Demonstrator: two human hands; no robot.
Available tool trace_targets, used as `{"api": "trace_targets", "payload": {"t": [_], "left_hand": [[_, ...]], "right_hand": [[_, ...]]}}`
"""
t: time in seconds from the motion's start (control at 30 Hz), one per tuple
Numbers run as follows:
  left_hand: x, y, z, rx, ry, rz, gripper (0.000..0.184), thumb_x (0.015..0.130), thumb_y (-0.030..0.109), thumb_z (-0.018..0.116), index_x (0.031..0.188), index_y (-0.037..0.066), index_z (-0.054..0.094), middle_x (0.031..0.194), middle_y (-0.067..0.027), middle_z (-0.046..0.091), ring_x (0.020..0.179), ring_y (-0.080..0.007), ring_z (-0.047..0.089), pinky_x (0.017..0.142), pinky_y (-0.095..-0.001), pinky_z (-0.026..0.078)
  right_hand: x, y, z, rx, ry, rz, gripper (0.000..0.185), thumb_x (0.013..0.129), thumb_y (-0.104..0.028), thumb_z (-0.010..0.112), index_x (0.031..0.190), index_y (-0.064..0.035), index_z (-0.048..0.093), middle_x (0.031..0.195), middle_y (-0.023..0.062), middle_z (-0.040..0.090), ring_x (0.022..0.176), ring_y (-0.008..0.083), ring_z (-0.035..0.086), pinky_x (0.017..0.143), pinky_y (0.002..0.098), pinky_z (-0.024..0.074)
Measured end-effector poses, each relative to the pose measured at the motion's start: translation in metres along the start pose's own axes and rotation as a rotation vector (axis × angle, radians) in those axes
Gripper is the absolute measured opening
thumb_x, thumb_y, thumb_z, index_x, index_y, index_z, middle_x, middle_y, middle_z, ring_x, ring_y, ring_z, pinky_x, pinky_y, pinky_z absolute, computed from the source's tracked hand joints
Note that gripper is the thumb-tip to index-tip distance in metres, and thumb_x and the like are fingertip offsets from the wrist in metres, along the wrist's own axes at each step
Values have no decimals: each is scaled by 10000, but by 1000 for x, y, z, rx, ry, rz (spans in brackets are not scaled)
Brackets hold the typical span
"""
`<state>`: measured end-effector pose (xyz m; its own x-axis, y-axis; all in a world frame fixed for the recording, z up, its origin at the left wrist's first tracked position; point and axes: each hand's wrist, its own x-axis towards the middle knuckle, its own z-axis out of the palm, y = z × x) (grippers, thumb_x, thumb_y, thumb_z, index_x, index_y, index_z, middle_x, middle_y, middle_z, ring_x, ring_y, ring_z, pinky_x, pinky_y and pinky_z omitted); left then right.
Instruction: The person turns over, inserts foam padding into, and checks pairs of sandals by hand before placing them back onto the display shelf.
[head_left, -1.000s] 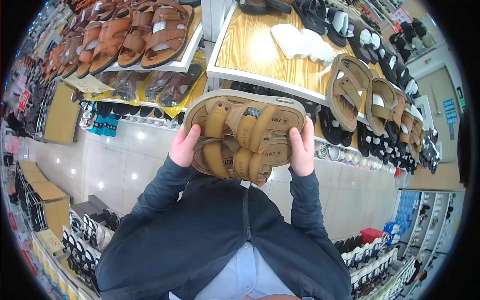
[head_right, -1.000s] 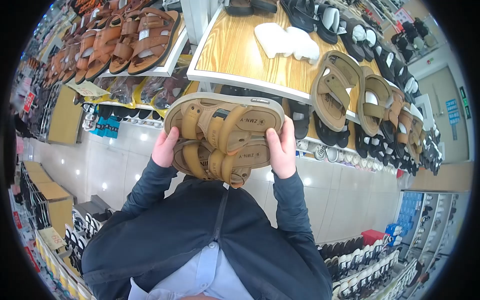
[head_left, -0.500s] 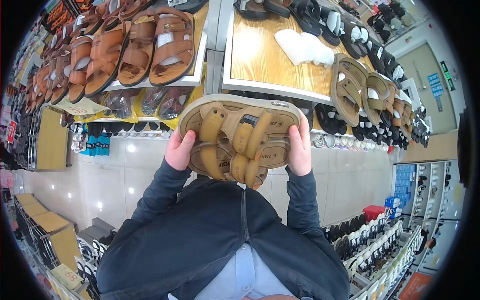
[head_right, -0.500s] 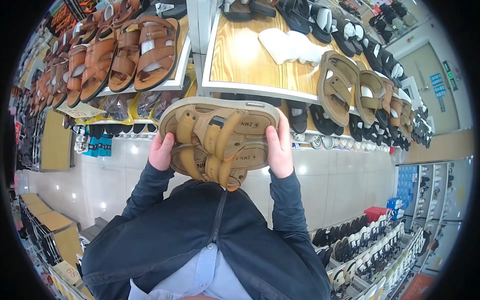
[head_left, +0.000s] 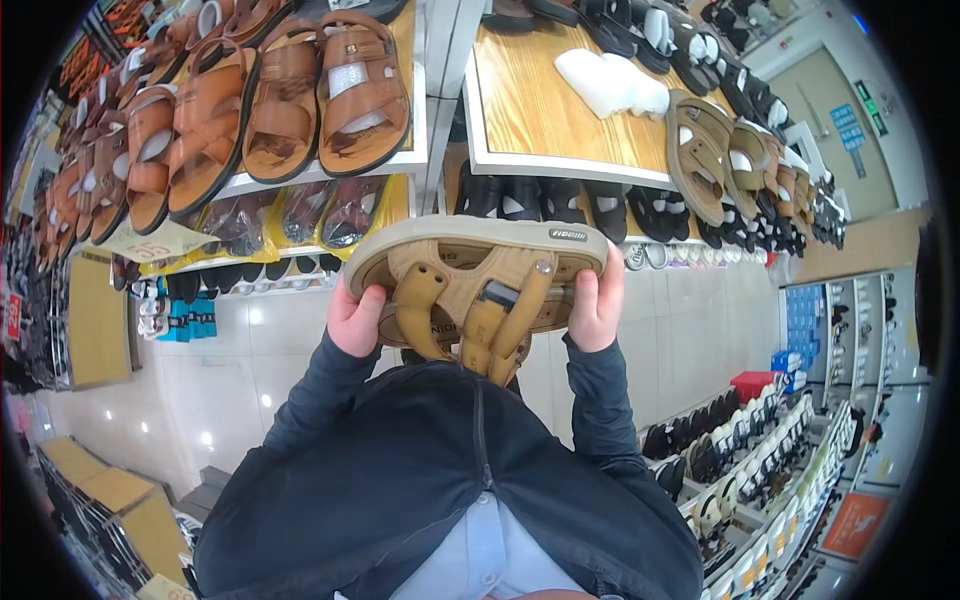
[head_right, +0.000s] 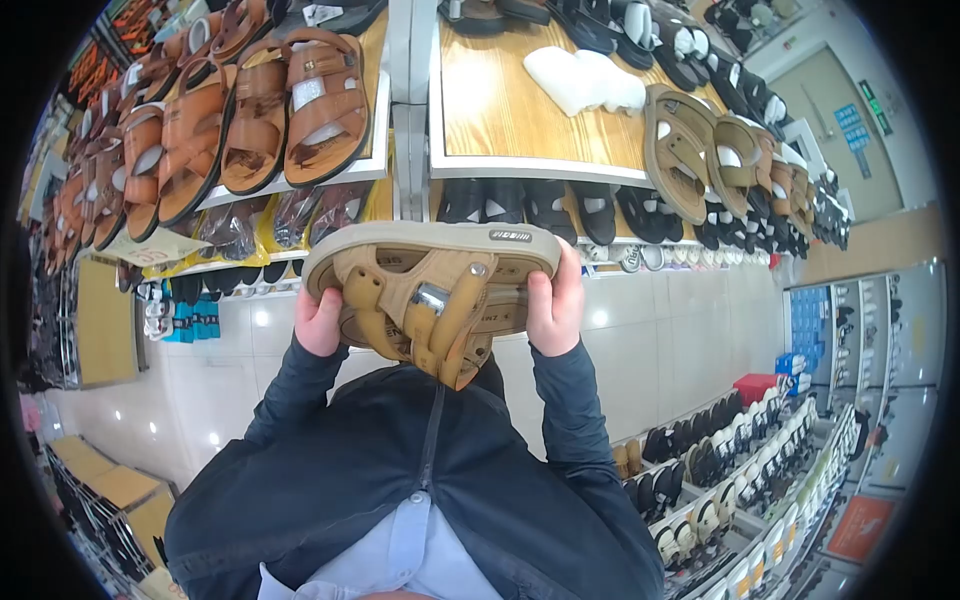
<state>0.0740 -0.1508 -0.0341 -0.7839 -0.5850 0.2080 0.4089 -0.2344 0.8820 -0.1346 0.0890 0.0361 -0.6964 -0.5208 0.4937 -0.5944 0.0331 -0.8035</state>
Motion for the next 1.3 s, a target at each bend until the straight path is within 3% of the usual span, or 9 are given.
{"api": "trace_targets", "payload": {"t": [0.23, 0.3, 0.33, 0.47, 0.6, 0.93, 1.13, 1.23, 1.3], "left_hand": [[-2, 10, -5, 131, -106, 21, 503, 1032, 203, 621, 1436, -56, 471, 1372, -137, 602, 1252, -215, 573, 1095, -366, 432], [-8, 16, 5, 199, -163, 62, 491, 1010, 155, 620, 1424, -65, 477, 1370, -191, 619, 1244, -252, 605, 1074, -381, 460], [-10, 22, 9, 285, -229, 106, 481, 1000, 122, 611, 1424, -63, 477, 1374, -211, 620, 1251, -270, 610, 1073, -389, 465], [5, 45, 44, 367, -435, 354, 544, 881, -54, 593, 1415, -10, 500, 1382, -300, 604, 1237, -422, 644, 1020, -441, 523], [6, 44, 52, 441, -496, 484, 595, 829, -64, 660, 1400, 17, 514, 1386, -302, 598, 1177, -452, 669, 930, -437, 569], [6, 54, 55, 511, -515, 457, 566, 836, 14, 731, 1371, 12, 547, 1372, -267, 623, 1101, -406, 705, 853, -394, 584], [8, 54, 57, 503, -488, 480, 530, 846, -19, 662, 1364, -8, 549, 1345, -262, 643, 1083, -399, 710, 864, -396, 583], [5, 48, 51, 477, -488, 439, 608, 851, 54, 709, 1422, 1, 506, 1337, -308, 636, 1149, -442, 690, 911, -407, 567], [0, 50, 51, 481, -448, 369, 537, 862, 3, 651, 1385, -23, 534, 1318, -272, 657, 1103, -404, 705, 927, -395, 559]], "right_hand": [[-14, 9, -2, 218, 36, 107, 496, 1027, -297, 483, 1387, 43, 460, 1241, 140, 579, 1168, 232, 541, 1063, 358, 398], [-16, 19, -2, 320, 83, 158, 509, 1018, -321, 485, 1379, 38, 463, 1216, 134, 579, 1175, 229, 533, 1070, 355, 388], [-14, 24, -4, 210, 125, 134, 494, 1045, -367, 491, 1342, 28, 464, 1173, 152, 577, 1127, 243, 566, 1027, 379, 435], [0, 19, 0, 429, 140, 113, 465, 1071, -497, 459, 1198, -50, 473, 986, 215, 655, 883, 238, 637, 806, 377, 532], [-9, 36, -6, 433, 172, 178, 619, 1045, -607, 467, 1241, -20, 463, 996, 200, 636, 898, 267, 667, 807, 407, 555], [-7, 33, -3, 536, 245, 283, 624, 1043, -617, 457, 1234, -23, 471, 968, 212, 648, 862, 242, 650, 774, 384, 546], [-8, 36, -4, 542, 217, 278, 605, 1050, -598, 461, 1239, -23, 469, 959, 205, 649, 869, 246, 647, 790, 376, 537], [-7, 33, 0, 541, 240, 241, 587, 1049, -586, 488, 1207, -21, 494, 984, 167, 645, 873, 213, 639, 802, 361, 533], [-10, 41, -7, 541, 206, 184, 470, 1055, -496, 530, 1236, -63, 508, 994, 167, 655, 879, 237, 664, 782, 372, 566]]}}
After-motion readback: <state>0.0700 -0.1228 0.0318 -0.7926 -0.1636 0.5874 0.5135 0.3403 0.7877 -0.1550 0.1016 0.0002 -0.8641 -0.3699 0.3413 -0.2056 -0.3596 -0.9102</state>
